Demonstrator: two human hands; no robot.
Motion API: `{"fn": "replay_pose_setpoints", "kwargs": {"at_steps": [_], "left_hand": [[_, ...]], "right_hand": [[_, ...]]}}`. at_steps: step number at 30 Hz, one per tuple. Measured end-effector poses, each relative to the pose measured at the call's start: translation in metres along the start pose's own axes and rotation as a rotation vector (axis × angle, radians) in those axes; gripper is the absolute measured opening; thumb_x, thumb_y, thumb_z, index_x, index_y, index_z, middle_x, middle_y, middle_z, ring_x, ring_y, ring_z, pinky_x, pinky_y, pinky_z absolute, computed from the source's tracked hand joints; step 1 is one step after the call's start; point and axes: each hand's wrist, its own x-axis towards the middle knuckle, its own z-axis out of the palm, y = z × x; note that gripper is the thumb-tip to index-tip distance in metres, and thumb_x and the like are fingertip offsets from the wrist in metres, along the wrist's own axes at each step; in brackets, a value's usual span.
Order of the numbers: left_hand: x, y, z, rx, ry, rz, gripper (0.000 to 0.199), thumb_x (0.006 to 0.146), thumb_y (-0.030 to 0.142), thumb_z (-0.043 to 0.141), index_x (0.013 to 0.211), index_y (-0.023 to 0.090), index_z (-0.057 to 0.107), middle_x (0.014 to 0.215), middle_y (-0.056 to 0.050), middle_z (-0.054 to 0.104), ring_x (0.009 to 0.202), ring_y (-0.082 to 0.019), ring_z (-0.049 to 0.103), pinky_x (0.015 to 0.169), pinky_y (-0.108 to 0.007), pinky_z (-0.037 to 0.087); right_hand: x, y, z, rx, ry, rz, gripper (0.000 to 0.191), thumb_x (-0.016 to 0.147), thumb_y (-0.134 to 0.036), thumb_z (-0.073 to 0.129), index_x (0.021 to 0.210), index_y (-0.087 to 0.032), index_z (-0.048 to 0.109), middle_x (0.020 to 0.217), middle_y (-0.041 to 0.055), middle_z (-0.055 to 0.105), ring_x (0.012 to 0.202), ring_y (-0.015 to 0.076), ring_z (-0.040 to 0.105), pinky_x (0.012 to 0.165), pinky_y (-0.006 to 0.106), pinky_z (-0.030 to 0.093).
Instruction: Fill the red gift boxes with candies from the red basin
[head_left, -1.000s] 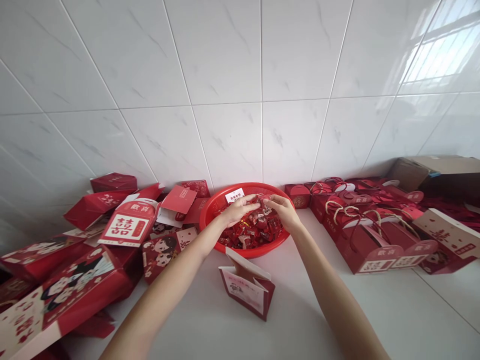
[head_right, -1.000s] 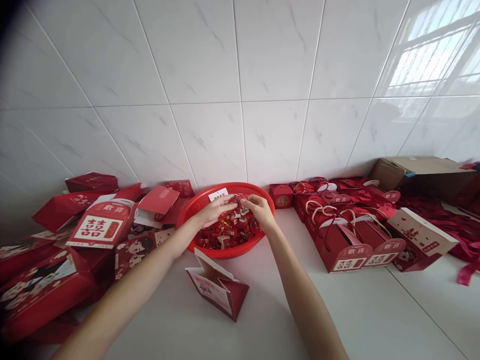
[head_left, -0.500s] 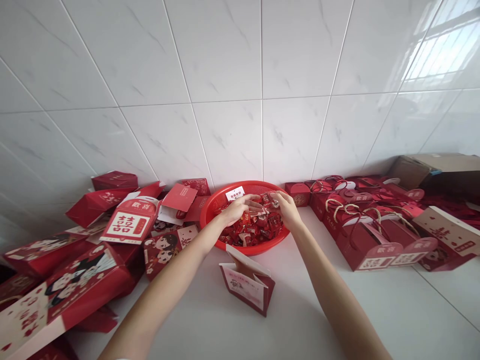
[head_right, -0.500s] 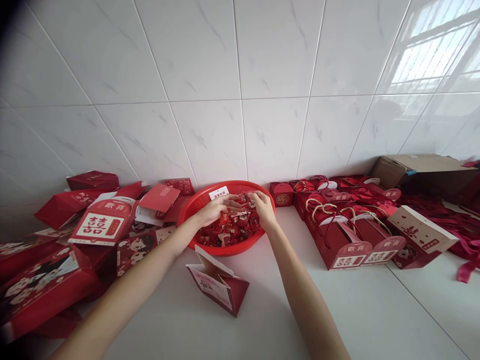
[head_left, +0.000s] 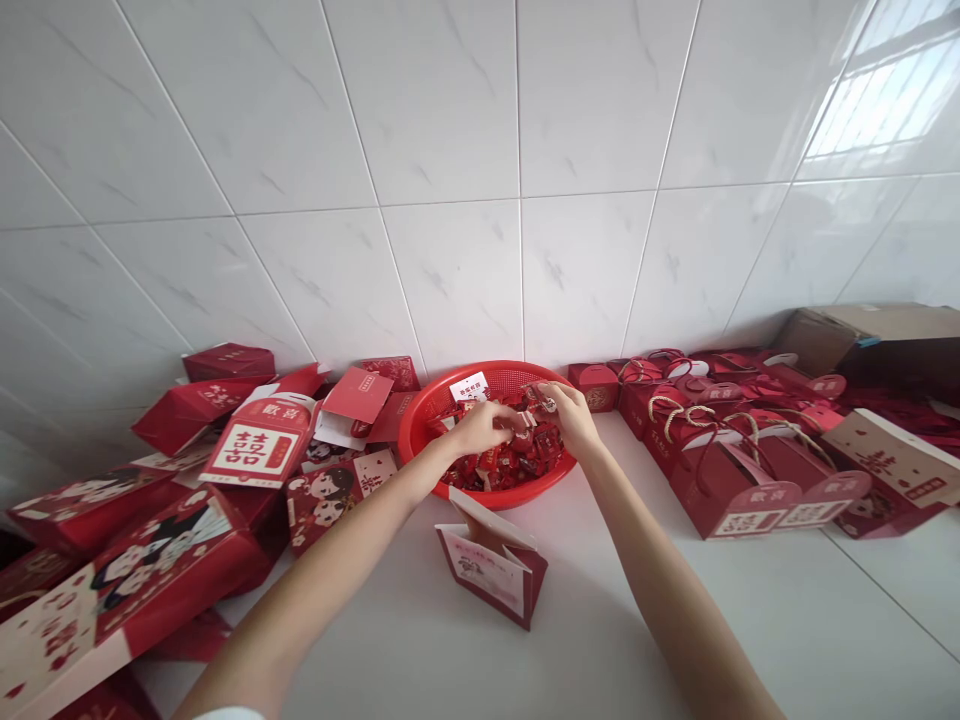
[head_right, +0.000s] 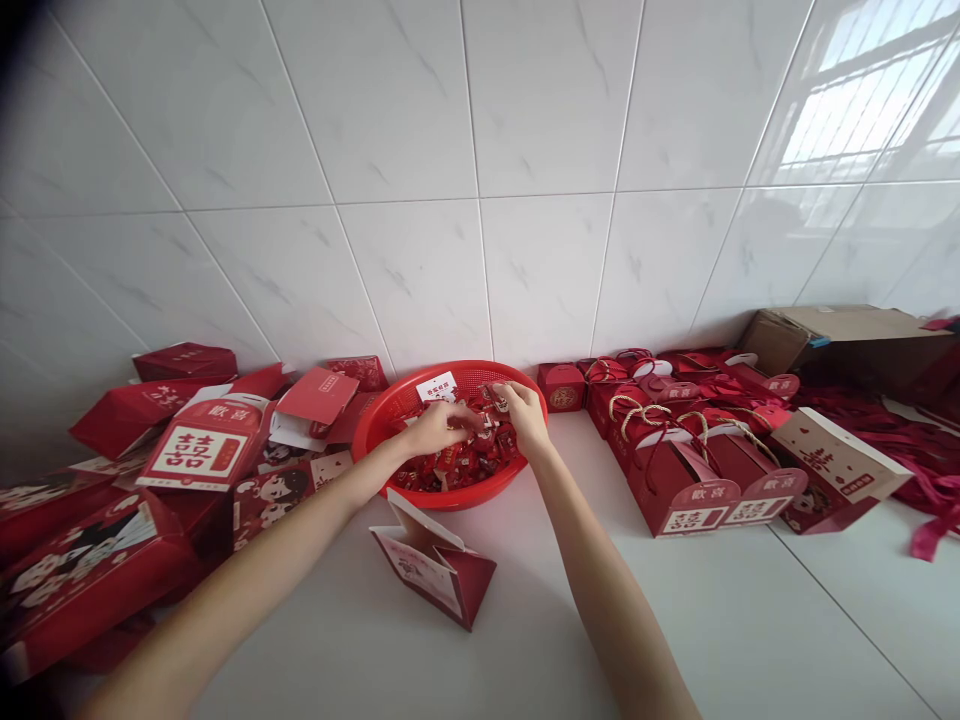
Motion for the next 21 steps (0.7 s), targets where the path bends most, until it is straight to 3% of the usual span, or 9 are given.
{"fn": "replay_pose_setpoints", "kwargs": {"at_steps": [3,6,8,11,16,21], "left_hand": [[-0.004,0.007,0.007,0.199,-0.289,0.023,0.029,0.069,0.017,0.071,0.095,0.026,0.082,0.094,-0.004,0.079,0.087,-0.026,0.072,0.079,-0.031,0.050],[-0.005,0.009,0.015,0.421,-0.409,0.025,0.048,0.068,0.024,0.076,0.116,0.029,0.077,0.117,-0.007,0.074,0.099,-0.030,0.069,0.081,-0.031,0.047],[-0.003,0.008,0.019,0.527,-0.408,0.058,0.056,0.067,0.026,0.078,0.123,0.029,0.073,0.125,-0.010,0.071,0.109,-0.032,0.065,0.090,-0.034,0.045],[0.000,0.008,0.022,0.657,-0.420,0.092,0.056,0.066,0.028,0.081,0.121,0.028,0.073,0.120,-0.011,0.071,0.112,-0.035,0.061,0.098,-0.037,0.041],[0.004,0.016,0.027,0.762,-0.504,0.057,0.036,0.069,0.024,0.075,0.105,0.021,0.077,0.112,-0.015,0.068,0.095,-0.034,0.064,0.080,-0.037,0.045],[0.009,0.015,0.040,0.661,-0.360,-0.012,0.044,0.062,0.020,0.079,0.105,0.021,0.074,0.096,-0.013,0.068,0.092,-0.037,0.063,0.084,-0.047,0.046]], "right_hand": [[0.001,0.001,-0.001,0.011,0.017,0.006,0.026,0.061,-0.046,0.074,0.071,-0.022,0.073,0.085,0.0041,0.070,0.089,0.0236,0.061,0.065,0.030,0.052],[0.002,0.003,-0.001,-0.001,0.030,0.010,0.027,0.062,-0.047,0.074,0.072,-0.022,0.072,0.083,0.0036,0.069,0.085,0.0223,0.061,0.062,0.029,0.051],[0.002,0.003,-0.002,-0.006,0.028,0.007,0.028,0.062,-0.048,0.074,0.073,-0.022,0.072,0.083,0.0034,0.068,0.083,0.0215,0.061,0.060,0.027,0.050],[0.002,0.003,-0.002,0.017,0.019,0.006,0.029,0.061,-0.047,0.075,0.074,-0.022,0.072,0.084,0.0032,0.068,0.082,0.0206,0.060,0.058,0.027,0.051],[0.001,0.003,-0.001,0.025,0.030,-0.011,0.027,0.062,-0.048,0.076,0.070,-0.022,0.069,0.078,0.0022,0.065,0.080,0.0195,0.059,0.063,0.029,0.053],[0.000,0.004,-0.001,0.023,0.039,-0.012,0.029,0.062,-0.048,0.076,0.071,-0.022,0.069,0.079,0.0026,0.066,0.079,0.0202,0.059,0.060,0.028,0.050]]}}
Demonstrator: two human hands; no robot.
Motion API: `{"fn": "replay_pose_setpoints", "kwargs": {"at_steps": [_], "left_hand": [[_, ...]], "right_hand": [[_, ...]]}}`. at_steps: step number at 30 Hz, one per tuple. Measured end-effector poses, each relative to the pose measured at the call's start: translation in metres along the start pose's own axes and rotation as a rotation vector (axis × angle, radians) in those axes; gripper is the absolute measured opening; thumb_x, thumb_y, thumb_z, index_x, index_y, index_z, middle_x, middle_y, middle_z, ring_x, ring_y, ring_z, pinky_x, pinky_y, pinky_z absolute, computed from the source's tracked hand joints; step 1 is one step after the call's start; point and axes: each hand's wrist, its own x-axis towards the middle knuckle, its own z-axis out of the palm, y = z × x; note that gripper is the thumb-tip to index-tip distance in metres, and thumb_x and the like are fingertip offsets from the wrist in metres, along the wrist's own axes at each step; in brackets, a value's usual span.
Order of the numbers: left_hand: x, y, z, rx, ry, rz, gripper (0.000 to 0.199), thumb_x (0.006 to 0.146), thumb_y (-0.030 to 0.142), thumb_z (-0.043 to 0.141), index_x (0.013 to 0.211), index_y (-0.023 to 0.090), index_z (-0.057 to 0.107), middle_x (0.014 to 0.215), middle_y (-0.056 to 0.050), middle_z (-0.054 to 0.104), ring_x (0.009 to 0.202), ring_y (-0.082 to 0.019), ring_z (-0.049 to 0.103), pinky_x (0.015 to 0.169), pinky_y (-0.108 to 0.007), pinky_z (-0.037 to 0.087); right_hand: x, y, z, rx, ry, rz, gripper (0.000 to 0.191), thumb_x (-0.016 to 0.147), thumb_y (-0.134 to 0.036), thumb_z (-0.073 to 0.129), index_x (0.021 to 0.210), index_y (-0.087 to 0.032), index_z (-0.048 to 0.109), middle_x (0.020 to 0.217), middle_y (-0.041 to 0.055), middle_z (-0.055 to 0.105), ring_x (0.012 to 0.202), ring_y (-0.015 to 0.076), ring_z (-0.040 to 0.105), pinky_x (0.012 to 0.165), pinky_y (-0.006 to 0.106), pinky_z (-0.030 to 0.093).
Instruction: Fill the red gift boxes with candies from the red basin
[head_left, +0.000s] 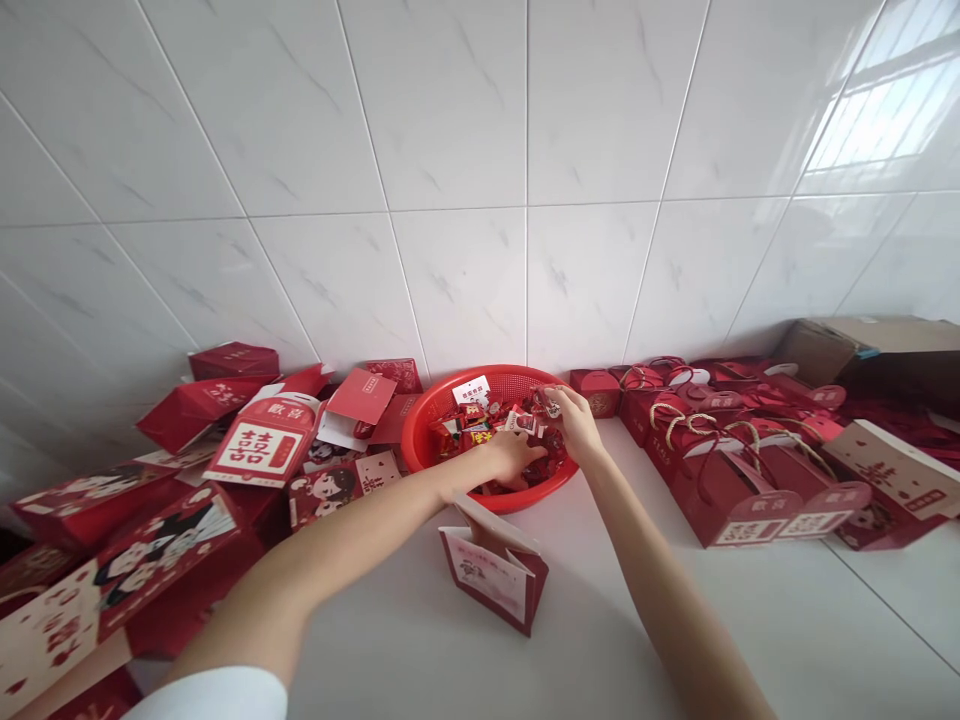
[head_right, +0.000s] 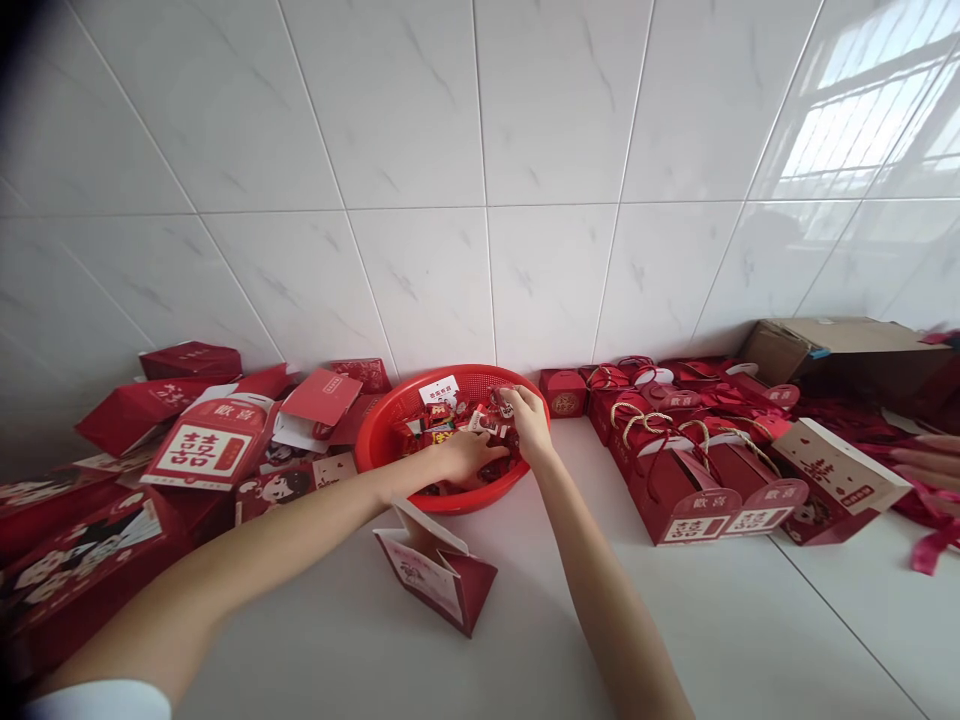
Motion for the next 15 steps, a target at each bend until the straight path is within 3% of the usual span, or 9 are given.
{"fn": "replay_pose_setpoints", "kwargs": {"at_steps": [4,8,11,15], "left_hand": [[0.010,0.001,0.009,-0.121,0.023,-0.085,0.037,0.046,0.005,0.083,0.077,0.019,0.069,0.067,-0.008,0.061,0.085,-0.041,0.061,0.085,-0.058,0.043],[0.015,0.000,0.012,-0.148,0.020,-0.113,0.041,0.039,-0.006,0.076,0.047,0.020,0.046,0.054,-0.005,0.052,0.087,-0.042,0.060,0.090,-0.061,0.039],[0.013,-0.004,0.009,-0.143,0.018,-0.109,0.041,0.040,-0.007,0.072,0.044,0.021,0.043,0.051,-0.003,0.050,0.085,-0.039,0.061,0.089,-0.055,0.042],[0.006,-0.020,-0.006,-0.237,-0.056,-0.095,0.023,0.048,0.005,0.074,0.058,0.023,0.065,0.052,0.000,0.056,0.070,-0.029,0.062,0.077,-0.040,0.046]], "right_hand": [[-0.001,-0.002,0.000,0.004,0.007,0.012,0.027,0.061,-0.047,0.075,0.070,-0.022,0.068,0.078,0.0021,0.065,0.079,0.0206,0.059,0.063,0.030,0.051],[-0.002,-0.004,0.001,0.026,0.011,0.033,0.028,0.059,-0.046,0.077,0.070,-0.023,0.069,0.078,0.0014,0.065,0.078,0.0205,0.059,0.065,0.031,0.052],[-0.002,-0.004,0.001,0.021,0.002,0.041,0.028,0.059,-0.046,0.078,0.071,-0.022,0.069,0.078,0.0015,0.066,0.076,0.0202,0.059,0.064,0.031,0.051],[-0.001,-0.002,0.000,0.023,0.007,0.029,0.026,0.061,-0.045,0.078,0.069,-0.022,0.068,0.078,0.0011,0.067,0.073,0.0195,0.059,0.065,0.032,0.051]]}}
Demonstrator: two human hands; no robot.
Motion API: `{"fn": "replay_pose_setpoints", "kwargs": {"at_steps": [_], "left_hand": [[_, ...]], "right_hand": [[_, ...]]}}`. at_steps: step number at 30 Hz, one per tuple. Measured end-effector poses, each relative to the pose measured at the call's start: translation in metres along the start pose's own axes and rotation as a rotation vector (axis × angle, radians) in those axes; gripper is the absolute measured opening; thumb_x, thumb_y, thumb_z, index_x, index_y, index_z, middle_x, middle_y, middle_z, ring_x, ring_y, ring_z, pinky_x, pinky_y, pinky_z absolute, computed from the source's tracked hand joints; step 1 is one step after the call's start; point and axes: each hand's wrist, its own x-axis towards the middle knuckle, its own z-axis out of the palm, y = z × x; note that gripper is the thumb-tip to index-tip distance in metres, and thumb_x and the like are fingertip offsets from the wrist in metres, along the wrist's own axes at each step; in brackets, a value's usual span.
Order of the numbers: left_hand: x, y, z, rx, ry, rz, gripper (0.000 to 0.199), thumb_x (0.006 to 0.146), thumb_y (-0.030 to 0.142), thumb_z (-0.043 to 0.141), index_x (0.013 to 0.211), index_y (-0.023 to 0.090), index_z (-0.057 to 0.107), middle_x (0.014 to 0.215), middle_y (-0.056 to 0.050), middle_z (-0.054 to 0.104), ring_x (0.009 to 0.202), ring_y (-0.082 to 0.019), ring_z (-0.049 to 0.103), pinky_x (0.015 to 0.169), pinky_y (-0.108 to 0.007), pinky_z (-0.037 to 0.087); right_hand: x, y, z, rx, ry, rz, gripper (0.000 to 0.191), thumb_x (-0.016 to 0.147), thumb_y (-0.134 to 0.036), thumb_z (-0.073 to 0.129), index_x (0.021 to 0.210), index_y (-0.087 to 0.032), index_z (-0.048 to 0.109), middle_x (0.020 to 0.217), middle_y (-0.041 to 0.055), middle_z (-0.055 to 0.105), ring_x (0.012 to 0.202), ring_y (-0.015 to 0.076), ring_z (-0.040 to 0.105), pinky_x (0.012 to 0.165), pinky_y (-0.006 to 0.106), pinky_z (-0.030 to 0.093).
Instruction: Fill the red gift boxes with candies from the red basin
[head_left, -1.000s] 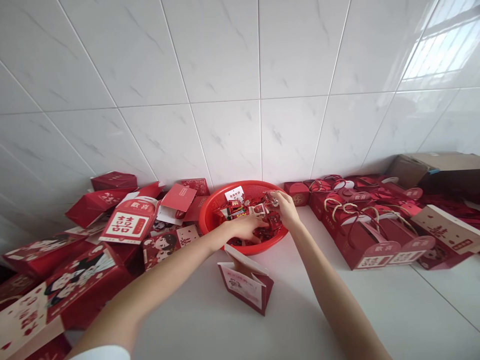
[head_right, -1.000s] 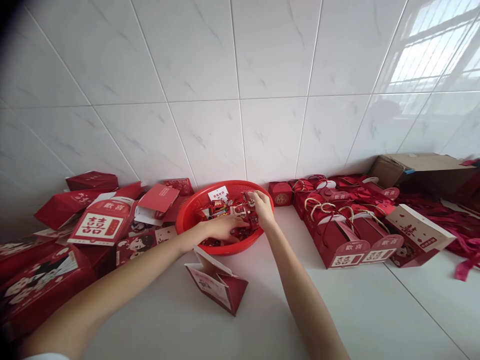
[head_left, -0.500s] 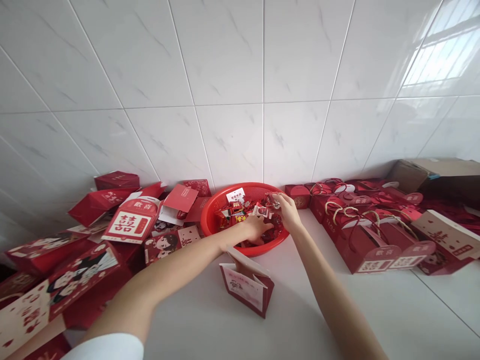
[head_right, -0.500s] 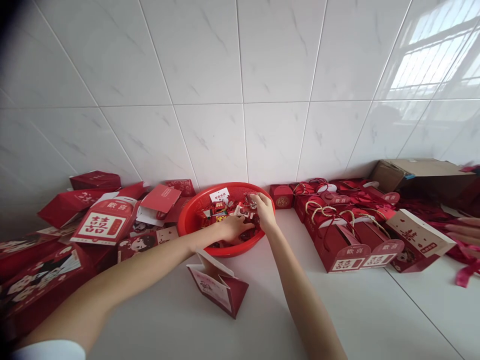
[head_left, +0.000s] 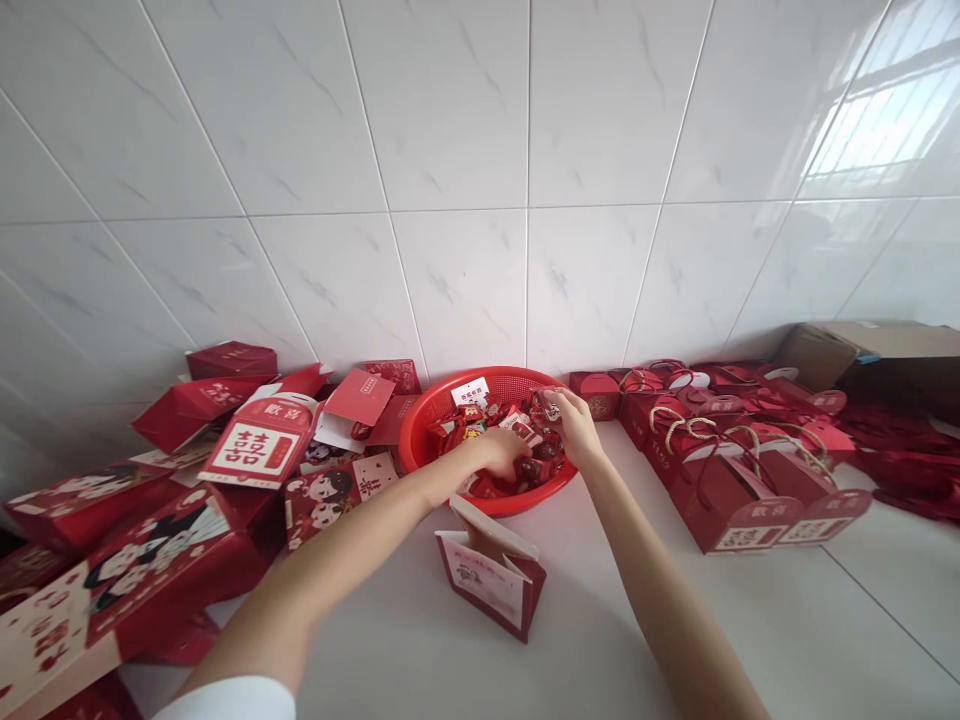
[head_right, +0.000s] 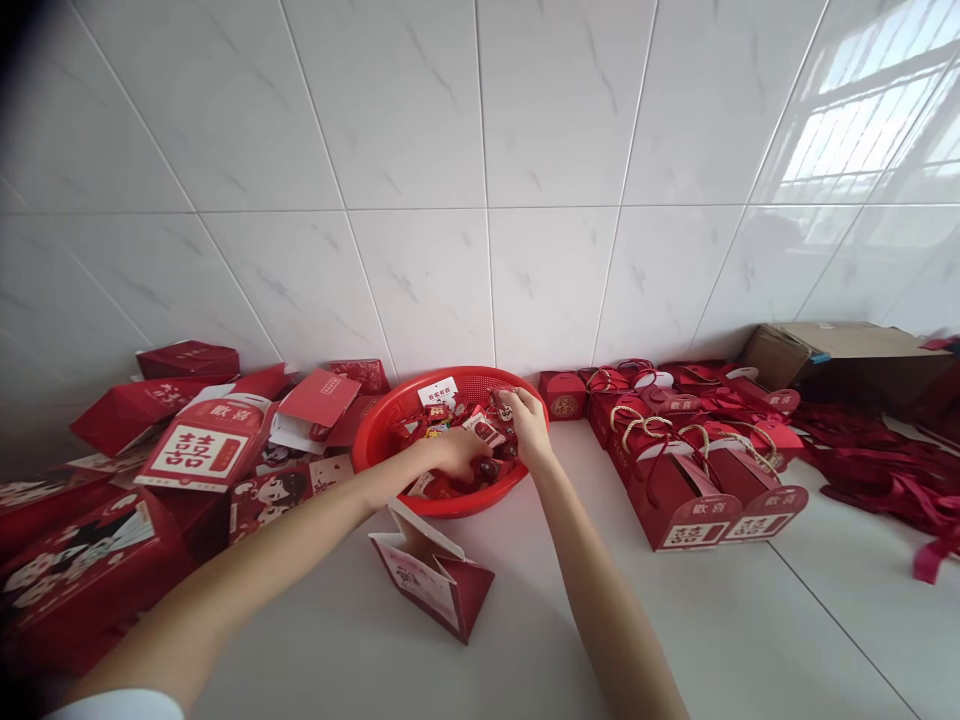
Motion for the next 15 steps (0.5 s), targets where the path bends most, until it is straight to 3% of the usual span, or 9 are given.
{"fn": "replay_pose_setpoints", "kwargs": {"at_steps": [4,7,10,15], "left_hand": [[-0.012,-0.027,-0.024,-0.181,0.089,-0.024,0.027,0.053,0.016,0.076,0.079,0.023,0.076,0.071,-0.001,0.070,0.074,-0.027,0.066,0.072,-0.032,0.047],[-0.025,-0.048,-0.036,-0.354,0.174,-0.104,0.040,0.052,0.022,0.081,0.093,0.021,0.077,0.090,-0.004,0.076,0.094,-0.031,0.068,0.083,-0.034,0.049],[-0.037,-0.061,-0.040,-0.543,0.242,-0.161,0.056,0.052,0.026,0.084,0.106,0.019,0.075,0.110,-0.007,0.077,0.115,-0.034,0.064,0.099,-0.037,0.047],[-0.045,-0.064,-0.038,-0.726,0.239,-0.111,0.061,0.060,0.037,0.082,0.118,0.020,0.071,0.129,-0.007,0.070,0.126,-0.032,0.059,0.109,-0.041,0.043]], "right_hand": [[0.000,0.000,0.000,-0.030,-0.012,-0.023,0.026,0.062,-0.047,0.077,0.070,-0.023,0.069,0.080,0.0024,0.068,0.082,0.0221,0.060,0.066,0.031,0.051],[0.000,-0.001,0.000,-0.037,-0.019,-0.021,0.028,0.062,-0.049,0.075,0.071,-0.023,0.069,0.082,0.0030,0.068,0.086,0.0230,0.060,0.065,0.030,0.051],[-0.001,-0.002,0.001,-0.044,-0.033,-0.008,0.029,0.062,-0.048,0.074,0.072,-0.022,0.069,0.083,0.0027,0.068,0.085,0.0221,0.060,0.063,0.029,0.051],[-0.001,-0.002,0.001,-0.045,-0.028,0.008,0.028,0.060,-0.047,0.075,0.071,-0.022,0.069,0.081,0.0019,0.068,0.084,0.0218,0.060,0.063,0.029,0.051]]}}
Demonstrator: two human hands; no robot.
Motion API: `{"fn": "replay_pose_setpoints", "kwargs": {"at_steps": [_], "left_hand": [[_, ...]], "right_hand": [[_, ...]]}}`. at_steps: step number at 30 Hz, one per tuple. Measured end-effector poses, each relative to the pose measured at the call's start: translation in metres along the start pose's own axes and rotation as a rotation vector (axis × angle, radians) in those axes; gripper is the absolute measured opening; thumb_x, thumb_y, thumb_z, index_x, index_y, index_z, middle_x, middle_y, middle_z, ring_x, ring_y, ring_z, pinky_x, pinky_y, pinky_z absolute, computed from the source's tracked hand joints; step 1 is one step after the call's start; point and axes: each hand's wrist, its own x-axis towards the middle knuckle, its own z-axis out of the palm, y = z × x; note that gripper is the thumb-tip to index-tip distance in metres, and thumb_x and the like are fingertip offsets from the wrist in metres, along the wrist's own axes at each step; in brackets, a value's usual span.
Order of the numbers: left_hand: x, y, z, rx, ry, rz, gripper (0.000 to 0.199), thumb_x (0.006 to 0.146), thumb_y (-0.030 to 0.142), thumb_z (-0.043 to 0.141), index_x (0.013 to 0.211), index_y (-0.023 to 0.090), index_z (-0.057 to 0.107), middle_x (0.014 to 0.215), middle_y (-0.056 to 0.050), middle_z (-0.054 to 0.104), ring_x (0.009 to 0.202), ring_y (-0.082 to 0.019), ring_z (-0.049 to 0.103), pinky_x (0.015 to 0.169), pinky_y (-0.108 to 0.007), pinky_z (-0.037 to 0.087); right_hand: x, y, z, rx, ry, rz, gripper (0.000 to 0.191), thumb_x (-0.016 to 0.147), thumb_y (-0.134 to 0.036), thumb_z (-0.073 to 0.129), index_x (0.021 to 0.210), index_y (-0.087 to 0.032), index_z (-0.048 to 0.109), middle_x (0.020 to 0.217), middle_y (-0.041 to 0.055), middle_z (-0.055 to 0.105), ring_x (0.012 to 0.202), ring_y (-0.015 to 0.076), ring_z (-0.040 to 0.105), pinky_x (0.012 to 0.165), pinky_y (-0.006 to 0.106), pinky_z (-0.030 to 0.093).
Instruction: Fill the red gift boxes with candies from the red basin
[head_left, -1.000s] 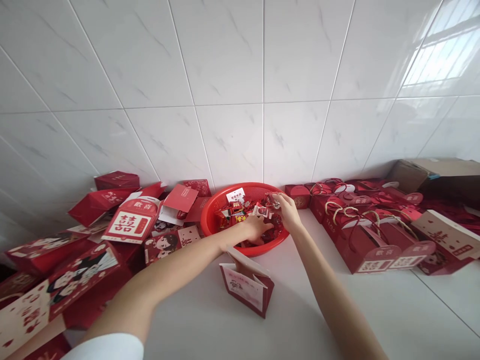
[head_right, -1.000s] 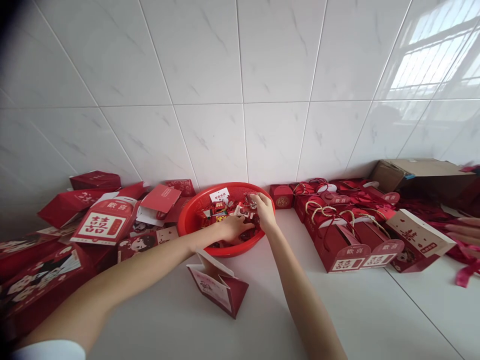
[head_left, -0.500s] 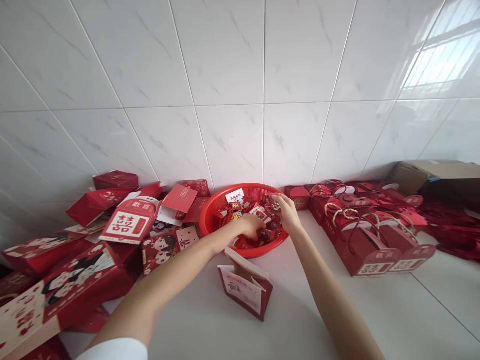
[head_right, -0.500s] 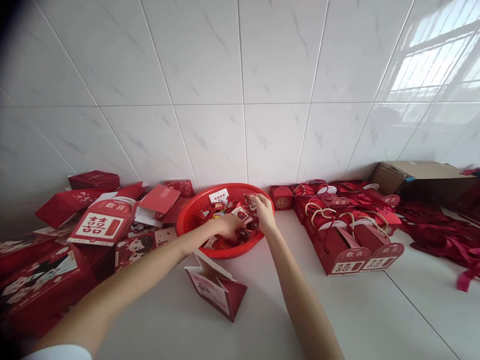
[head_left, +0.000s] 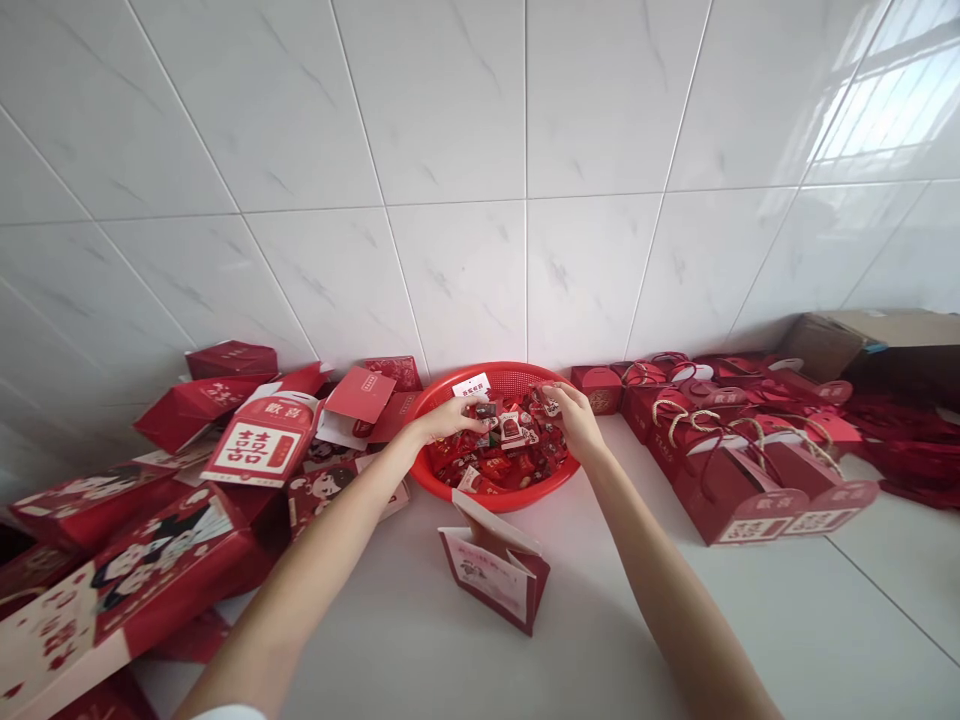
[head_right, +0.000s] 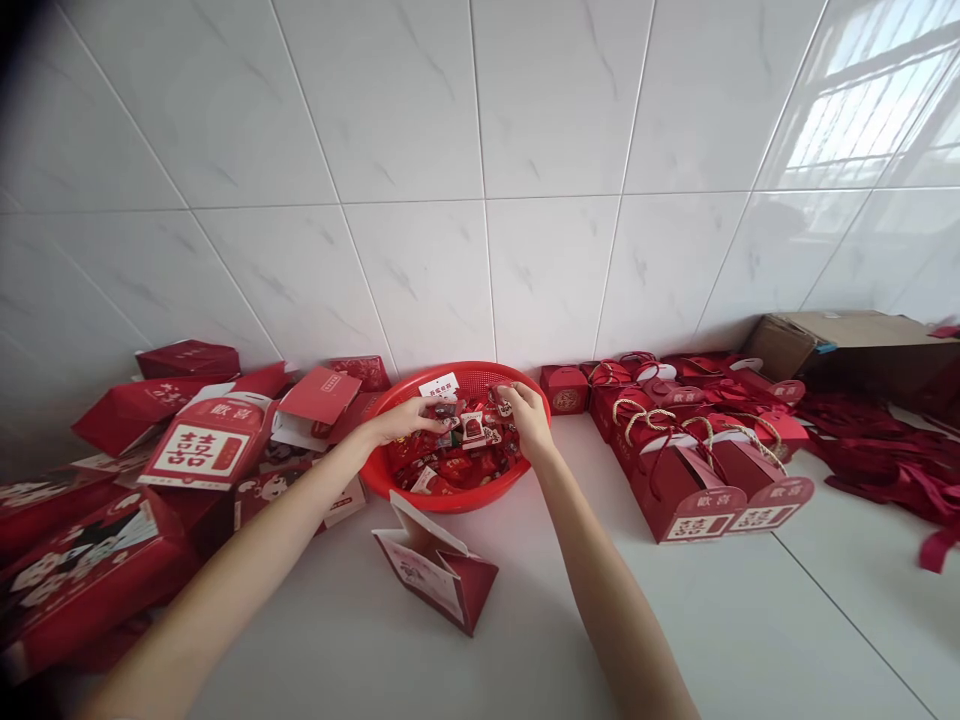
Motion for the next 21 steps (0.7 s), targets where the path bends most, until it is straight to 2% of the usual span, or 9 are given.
{"fn": "replay_pose_setpoints", "kwargs": {"at_steps": [4,9,15,18,21], "left_hand": [[0.0015,-0.0024,0.0006,0.016,0.058,0.050,0.056,0.062,0.034,0.083,0.116,0.023,0.071,0.134,-0.006,0.066,0.132,-0.031,0.054,0.113,-0.041,0.040],[0.0017,-0.0049,0.0000,0.087,0.040,0.115,0.055,0.064,0.027,0.080,0.117,0.021,0.070,0.131,-0.006,0.068,0.129,-0.030,0.056,0.114,-0.043,0.039],[0.0018,-0.0033,0.0016,0.087,0.083,0.145,0.060,0.064,0.020,0.075,0.123,0.025,0.069,0.143,-0.004,0.061,0.139,-0.027,0.048,0.117,-0.039,0.036],[-0.0005,-0.0009,0.0022,0.081,0.072,0.160,0.055,0.065,0.020,0.076,0.120,0.024,0.071,0.138,-0.004,0.065,0.134,-0.027,0.053,0.115,-0.040,0.038],[-0.0036,0.0014,0.0034,0.066,0.057,0.154,0.051,0.060,0.020,0.082,0.111,0.021,0.074,0.126,-0.006,0.071,0.128,-0.029,0.057,0.114,-0.043,0.039]], "right_hand": [[0.0008,0.0012,-0.0006,-0.007,-0.010,-0.005,0.029,0.061,-0.049,0.076,0.073,-0.022,0.070,0.083,0.0026,0.069,0.086,0.0229,0.061,0.064,0.030,0.051],[0.0011,0.0031,-0.0012,-0.015,-0.029,-0.026,0.029,0.062,-0.049,0.077,0.073,-0.022,0.071,0.085,0.0026,0.070,0.088,0.0232,0.062,0.071,0.031,0.050],[0.0018,0.0044,-0.0015,-0.016,-0.040,-0.017,0.029,0.063,-0.048,0.077,0.075,-0.022,0.071,0.085,0.0028,0.070,0.087,0.0234,0.062,0.071,0.032,0.050],[0.0023,0.0043,-0.0014,-0.022,-0.041,-0.008,0.031,0.062,-0.050,0.077,0.076,-0.022,0.071,0.086,0.0030,0.070,0.088,0.0239,0.063,0.071,0.033,0.050],[0.0027,0.0044,-0.0017,-0.027,-0.058,-0.002,0.033,0.062,-0.051,0.077,0.077,-0.022,0.071,0.086,0.0031,0.070,0.086,0.0234,0.063,0.071,0.033,0.050]]}}
